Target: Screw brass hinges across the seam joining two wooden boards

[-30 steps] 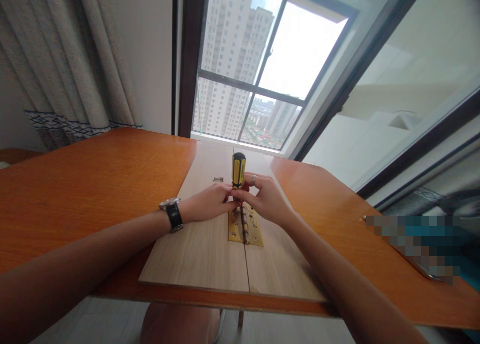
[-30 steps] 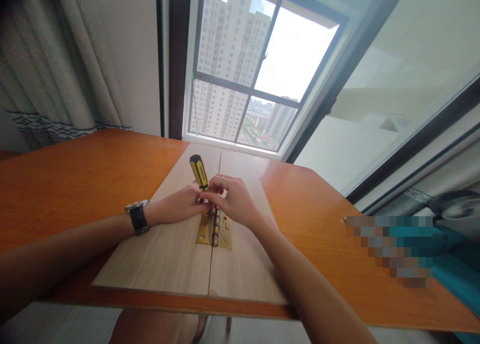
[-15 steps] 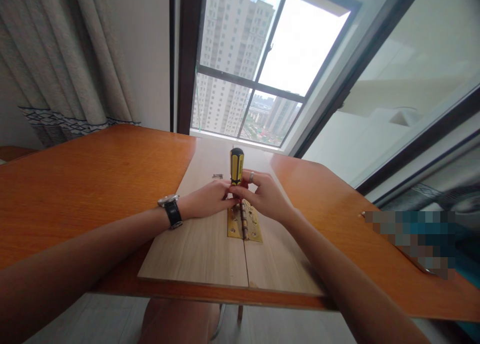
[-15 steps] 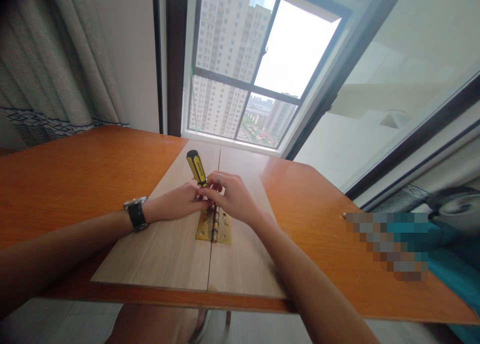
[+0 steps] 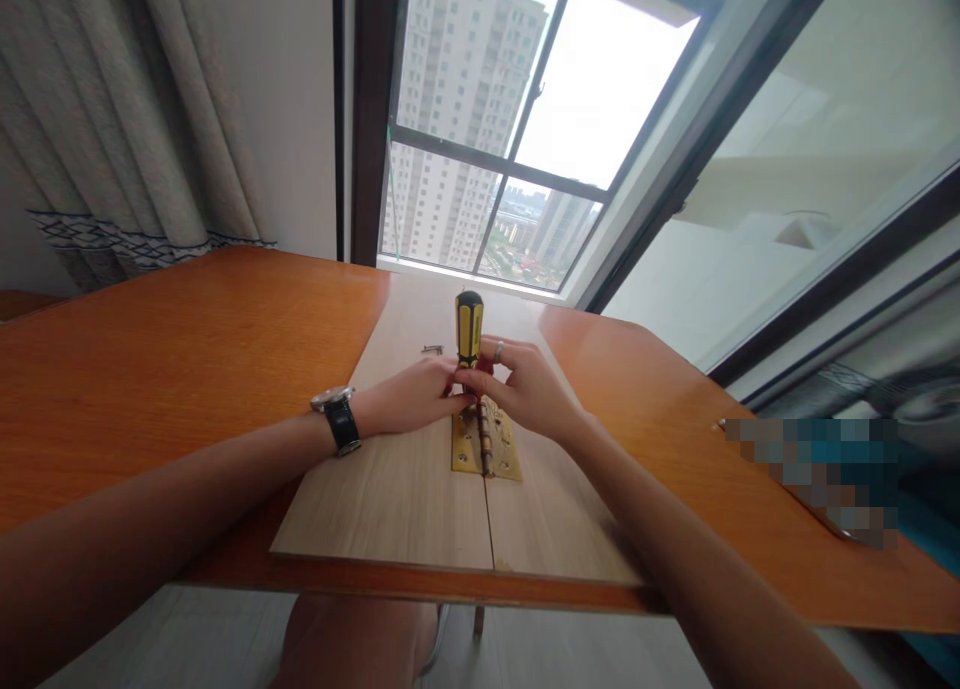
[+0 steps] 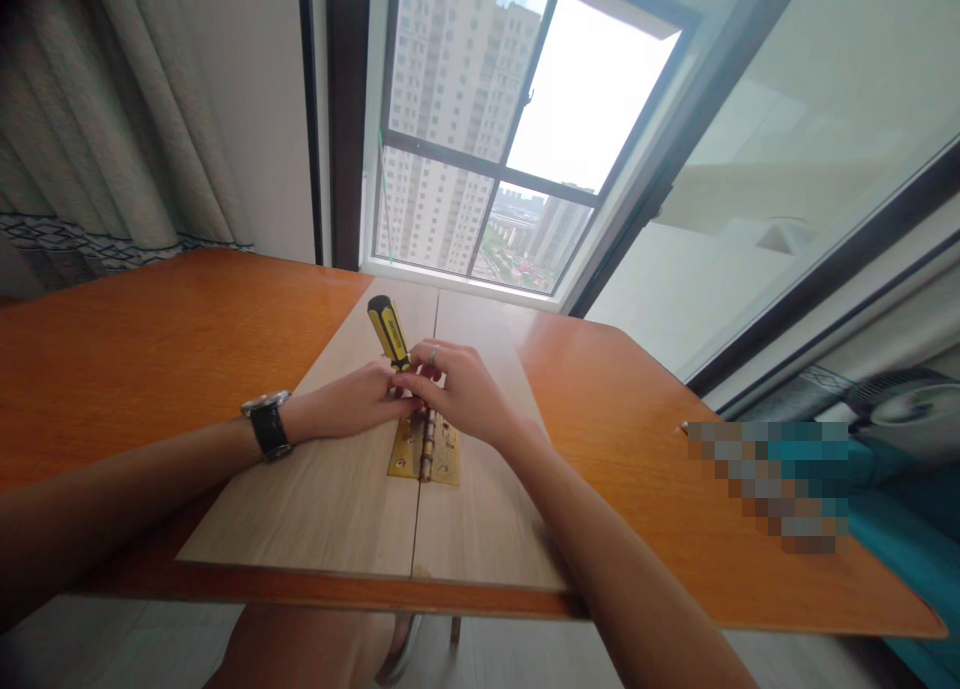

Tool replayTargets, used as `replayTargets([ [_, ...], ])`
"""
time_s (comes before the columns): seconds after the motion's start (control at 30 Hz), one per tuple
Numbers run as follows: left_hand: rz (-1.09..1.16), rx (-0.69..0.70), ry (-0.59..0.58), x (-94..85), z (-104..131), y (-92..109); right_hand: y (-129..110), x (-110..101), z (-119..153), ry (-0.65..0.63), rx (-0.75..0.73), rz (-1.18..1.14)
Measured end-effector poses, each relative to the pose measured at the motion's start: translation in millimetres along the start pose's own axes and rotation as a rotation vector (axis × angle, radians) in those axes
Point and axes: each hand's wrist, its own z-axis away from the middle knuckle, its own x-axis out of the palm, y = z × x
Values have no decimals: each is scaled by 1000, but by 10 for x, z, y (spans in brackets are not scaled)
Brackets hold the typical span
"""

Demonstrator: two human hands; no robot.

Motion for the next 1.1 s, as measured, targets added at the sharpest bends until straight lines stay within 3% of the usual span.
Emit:
replayTargets([
  [1.1, -16, -7, -8, -3, 5, -6, -10, -4, 1, 5, -22, -5],
])
